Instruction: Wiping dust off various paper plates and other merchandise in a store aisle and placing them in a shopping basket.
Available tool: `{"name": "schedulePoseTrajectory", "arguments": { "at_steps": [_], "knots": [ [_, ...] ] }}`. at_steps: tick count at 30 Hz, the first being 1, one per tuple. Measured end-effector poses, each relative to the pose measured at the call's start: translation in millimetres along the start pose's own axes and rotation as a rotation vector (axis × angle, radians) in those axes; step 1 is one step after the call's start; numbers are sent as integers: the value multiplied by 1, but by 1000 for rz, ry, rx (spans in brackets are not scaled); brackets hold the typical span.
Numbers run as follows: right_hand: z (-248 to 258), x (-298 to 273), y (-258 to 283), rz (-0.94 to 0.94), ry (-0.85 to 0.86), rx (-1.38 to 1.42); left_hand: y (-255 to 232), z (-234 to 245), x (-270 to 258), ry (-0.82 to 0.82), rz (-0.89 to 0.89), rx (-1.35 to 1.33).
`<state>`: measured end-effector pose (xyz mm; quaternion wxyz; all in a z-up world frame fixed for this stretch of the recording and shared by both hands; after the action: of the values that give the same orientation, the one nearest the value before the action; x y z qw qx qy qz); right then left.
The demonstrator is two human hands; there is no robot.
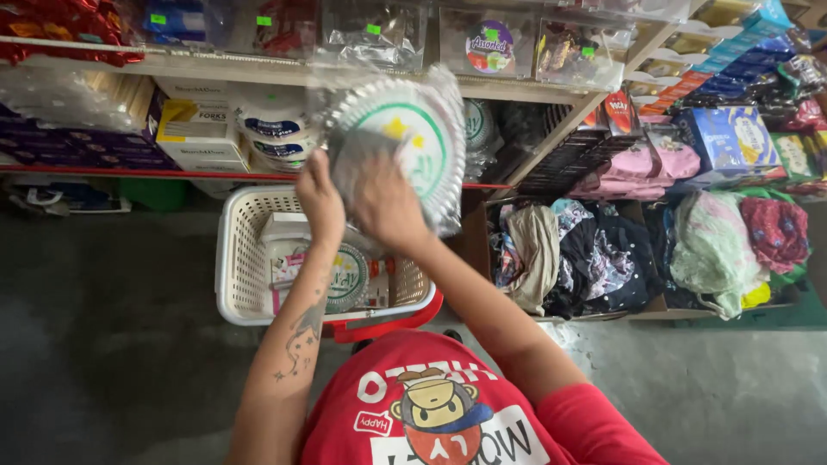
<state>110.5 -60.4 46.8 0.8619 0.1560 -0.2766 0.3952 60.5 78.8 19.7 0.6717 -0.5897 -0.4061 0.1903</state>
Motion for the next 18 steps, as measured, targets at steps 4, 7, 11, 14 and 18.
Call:
{"name": "schedulePoseTrajectory", "arguments": {
  "at_steps": [4, 7, 11, 14, 18],
  "knots": [
    [-6, -52, -21, 96, -82, 38, -22, 26, 8, -54, 1, -62],
    [-5, -32, -62, -98, -52, 35, -21, 22, -3, -20, 5, -68],
    [60, 25, -7, 21, -129, 185, -3, -1, -13, 38, -17, -67],
    [32, 4, 19, 111, -156, -70, -31, -2, -13, 51, -39, -65],
    [19, 2, -41, -48, -215, 56, -2, 6, -12, 31, -35, -46]
  ]
}}
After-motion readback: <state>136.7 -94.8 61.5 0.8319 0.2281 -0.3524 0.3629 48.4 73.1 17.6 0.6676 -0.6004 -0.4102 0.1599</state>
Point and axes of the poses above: each hand's wrist, its own x-axis towards the middle knuckle, its own z-axis out of the back of the hand, y = z × x, the point moved 9 cm from there along x, towards the middle knuckle, and after that the axes turned 5 degrees about -x, right-handed, at the moved point
